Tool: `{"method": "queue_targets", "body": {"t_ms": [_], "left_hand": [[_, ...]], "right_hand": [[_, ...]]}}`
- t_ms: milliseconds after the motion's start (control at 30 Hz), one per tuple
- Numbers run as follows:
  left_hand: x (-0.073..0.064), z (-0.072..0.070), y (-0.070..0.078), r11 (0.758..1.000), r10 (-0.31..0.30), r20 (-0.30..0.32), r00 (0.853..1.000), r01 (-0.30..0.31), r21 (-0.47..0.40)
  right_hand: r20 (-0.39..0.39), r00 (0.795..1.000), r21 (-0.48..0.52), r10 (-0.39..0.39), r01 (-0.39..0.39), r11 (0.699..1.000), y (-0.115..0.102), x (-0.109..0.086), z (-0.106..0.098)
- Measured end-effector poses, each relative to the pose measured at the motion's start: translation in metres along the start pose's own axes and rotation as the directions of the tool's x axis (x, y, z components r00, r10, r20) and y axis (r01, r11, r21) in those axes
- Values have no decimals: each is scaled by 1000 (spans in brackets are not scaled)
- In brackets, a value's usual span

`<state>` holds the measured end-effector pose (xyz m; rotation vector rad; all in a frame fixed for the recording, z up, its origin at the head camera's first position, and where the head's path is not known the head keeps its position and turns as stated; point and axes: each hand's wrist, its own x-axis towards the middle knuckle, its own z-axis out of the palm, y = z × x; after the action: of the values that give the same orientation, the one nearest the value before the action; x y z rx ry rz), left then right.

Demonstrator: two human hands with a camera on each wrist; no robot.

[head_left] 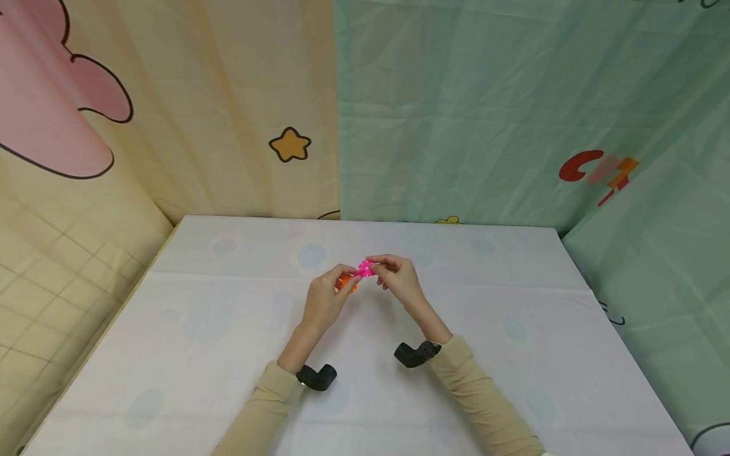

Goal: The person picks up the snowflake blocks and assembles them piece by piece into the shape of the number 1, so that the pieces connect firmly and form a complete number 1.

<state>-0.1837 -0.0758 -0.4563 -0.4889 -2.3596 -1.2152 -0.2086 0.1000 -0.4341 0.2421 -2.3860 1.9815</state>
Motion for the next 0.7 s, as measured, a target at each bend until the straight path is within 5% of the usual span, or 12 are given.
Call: {"method": "queue_targets", "body": {"t_ms": [500, 700], "left_hand": [[2, -2, 2, 988, 64, -1, 998, -63, 144], [2, -4, 3, 987, 37, -17, 999, -33, 159]], "right_hand": [[55, 997, -12, 45, -45, 999, -3, 0, -4], [47, 997, -44, 67, -65, 997, -4, 2, -2]]}}
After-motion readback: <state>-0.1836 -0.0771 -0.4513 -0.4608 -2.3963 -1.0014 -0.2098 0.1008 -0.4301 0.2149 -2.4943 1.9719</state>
